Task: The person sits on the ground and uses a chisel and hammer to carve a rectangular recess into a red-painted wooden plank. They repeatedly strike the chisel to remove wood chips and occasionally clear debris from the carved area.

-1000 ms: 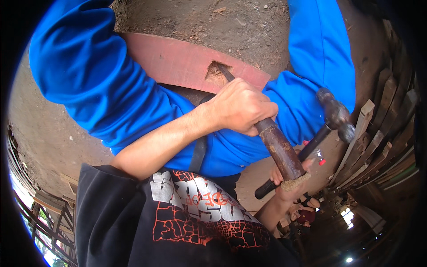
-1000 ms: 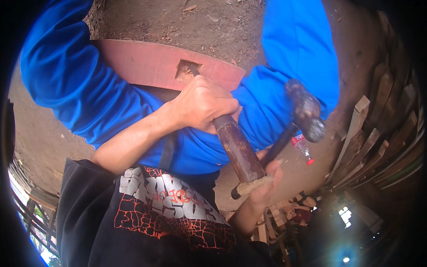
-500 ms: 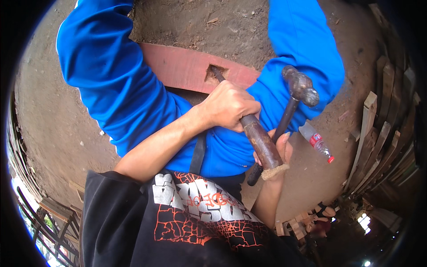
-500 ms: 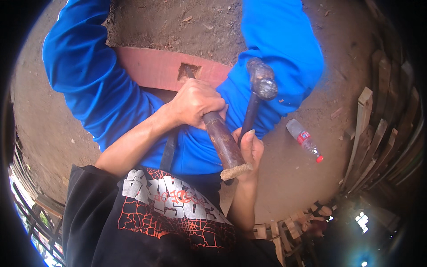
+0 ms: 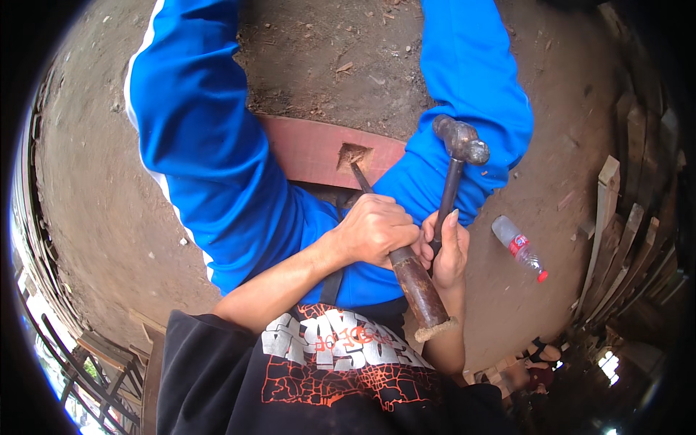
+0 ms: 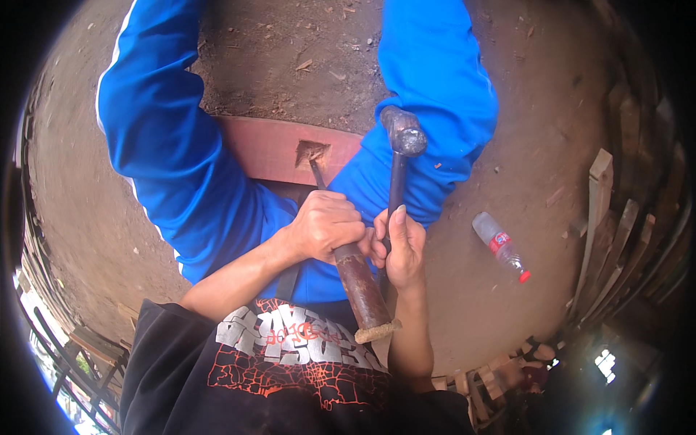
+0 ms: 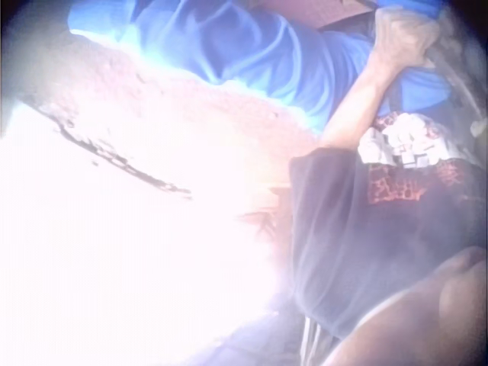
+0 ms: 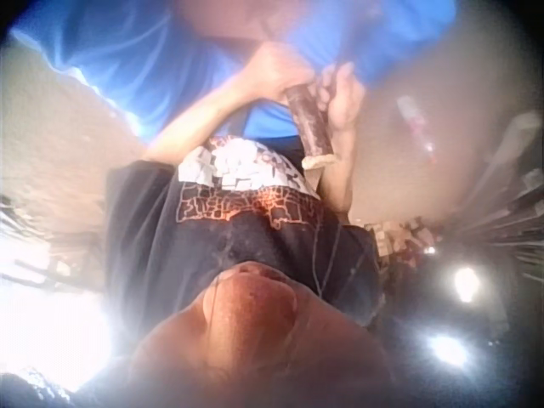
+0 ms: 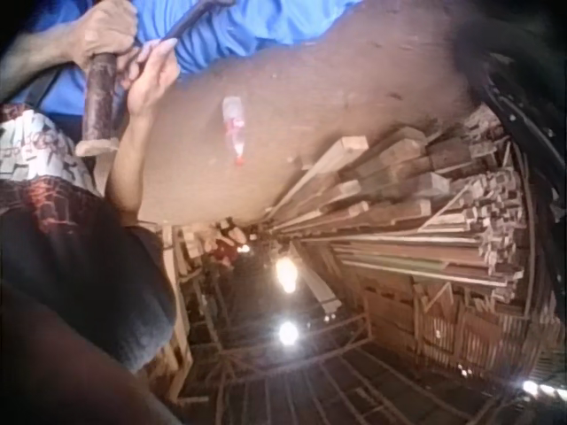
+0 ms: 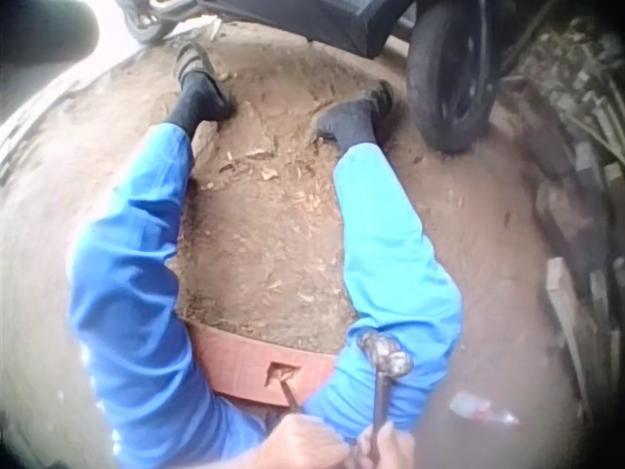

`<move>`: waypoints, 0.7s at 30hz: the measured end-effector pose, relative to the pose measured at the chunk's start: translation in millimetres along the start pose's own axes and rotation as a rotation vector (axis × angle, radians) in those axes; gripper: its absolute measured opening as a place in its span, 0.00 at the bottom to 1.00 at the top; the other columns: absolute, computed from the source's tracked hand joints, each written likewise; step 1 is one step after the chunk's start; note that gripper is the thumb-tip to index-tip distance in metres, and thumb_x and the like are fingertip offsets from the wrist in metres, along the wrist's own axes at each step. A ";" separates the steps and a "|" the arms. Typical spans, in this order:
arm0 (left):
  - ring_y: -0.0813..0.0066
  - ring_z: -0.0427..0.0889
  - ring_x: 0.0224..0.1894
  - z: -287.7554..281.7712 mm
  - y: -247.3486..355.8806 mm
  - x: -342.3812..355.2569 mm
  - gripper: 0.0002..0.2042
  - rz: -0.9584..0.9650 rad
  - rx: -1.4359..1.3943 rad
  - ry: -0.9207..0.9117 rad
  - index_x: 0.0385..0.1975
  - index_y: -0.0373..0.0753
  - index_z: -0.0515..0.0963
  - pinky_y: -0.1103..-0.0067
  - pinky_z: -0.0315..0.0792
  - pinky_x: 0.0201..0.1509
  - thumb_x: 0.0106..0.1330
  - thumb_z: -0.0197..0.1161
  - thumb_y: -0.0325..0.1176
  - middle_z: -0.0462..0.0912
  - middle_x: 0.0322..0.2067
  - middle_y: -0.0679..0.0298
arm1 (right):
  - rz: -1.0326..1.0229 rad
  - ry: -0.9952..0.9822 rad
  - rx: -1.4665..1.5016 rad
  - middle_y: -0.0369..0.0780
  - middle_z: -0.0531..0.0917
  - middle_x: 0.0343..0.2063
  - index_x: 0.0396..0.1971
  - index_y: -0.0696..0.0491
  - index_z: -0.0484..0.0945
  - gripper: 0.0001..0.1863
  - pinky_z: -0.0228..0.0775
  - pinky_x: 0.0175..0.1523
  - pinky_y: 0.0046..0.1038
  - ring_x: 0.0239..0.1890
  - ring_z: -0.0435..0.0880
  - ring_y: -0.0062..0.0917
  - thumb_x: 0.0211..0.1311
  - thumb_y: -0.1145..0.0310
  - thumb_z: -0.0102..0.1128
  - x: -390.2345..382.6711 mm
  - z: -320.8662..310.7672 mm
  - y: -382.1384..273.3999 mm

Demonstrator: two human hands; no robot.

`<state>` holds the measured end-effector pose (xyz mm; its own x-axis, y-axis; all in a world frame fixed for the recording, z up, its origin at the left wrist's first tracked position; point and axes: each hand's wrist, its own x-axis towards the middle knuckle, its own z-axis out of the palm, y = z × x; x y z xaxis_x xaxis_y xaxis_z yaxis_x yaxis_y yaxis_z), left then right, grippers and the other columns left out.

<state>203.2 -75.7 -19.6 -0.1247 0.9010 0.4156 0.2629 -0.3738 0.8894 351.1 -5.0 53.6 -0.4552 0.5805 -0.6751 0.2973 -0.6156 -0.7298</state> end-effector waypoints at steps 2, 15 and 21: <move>0.70 0.66 0.12 2.0 -2.6 1.8 0.14 0.019 0.033 0.122 0.12 0.43 0.67 0.74 0.57 0.18 0.45 0.69 0.28 0.65 0.11 0.68 | 0.015 -0.029 0.026 0.32 0.66 0.11 0.24 0.54 0.66 0.28 0.54 0.17 0.18 0.11 0.62 0.14 0.76 0.45 0.35 2.4 -3.8 -0.8; 0.67 0.70 0.20 -1.1 8.4 -5.9 0.12 -0.086 0.137 0.134 0.18 0.38 0.71 0.73 0.64 0.26 0.44 0.70 0.21 0.70 0.18 0.64 | 0.161 -0.022 0.105 0.32 0.66 0.11 0.24 0.54 0.68 0.28 0.56 0.17 0.18 0.12 0.63 0.12 0.75 0.45 0.38 12.1 -17.1 -8.0; 0.67 0.71 0.21 -18.0 11.9 -13.3 0.10 -0.029 0.074 0.123 0.21 0.37 0.70 0.71 0.68 0.29 0.47 0.68 0.22 0.72 0.20 0.62 | 0.165 -0.074 0.117 0.31 0.66 0.11 0.23 0.53 0.67 0.28 0.57 0.17 0.17 0.11 0.63 0.12 0.75 0.44 0.39 15.6 -22.9 -11.7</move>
<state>190.8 -96.0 -11.1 -0.2481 0.8759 0.4139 0.3267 -0.3265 0.8869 359.7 23.5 49.1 -0.4699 0.4292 -0.7713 0.2754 -0.7589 -0.5901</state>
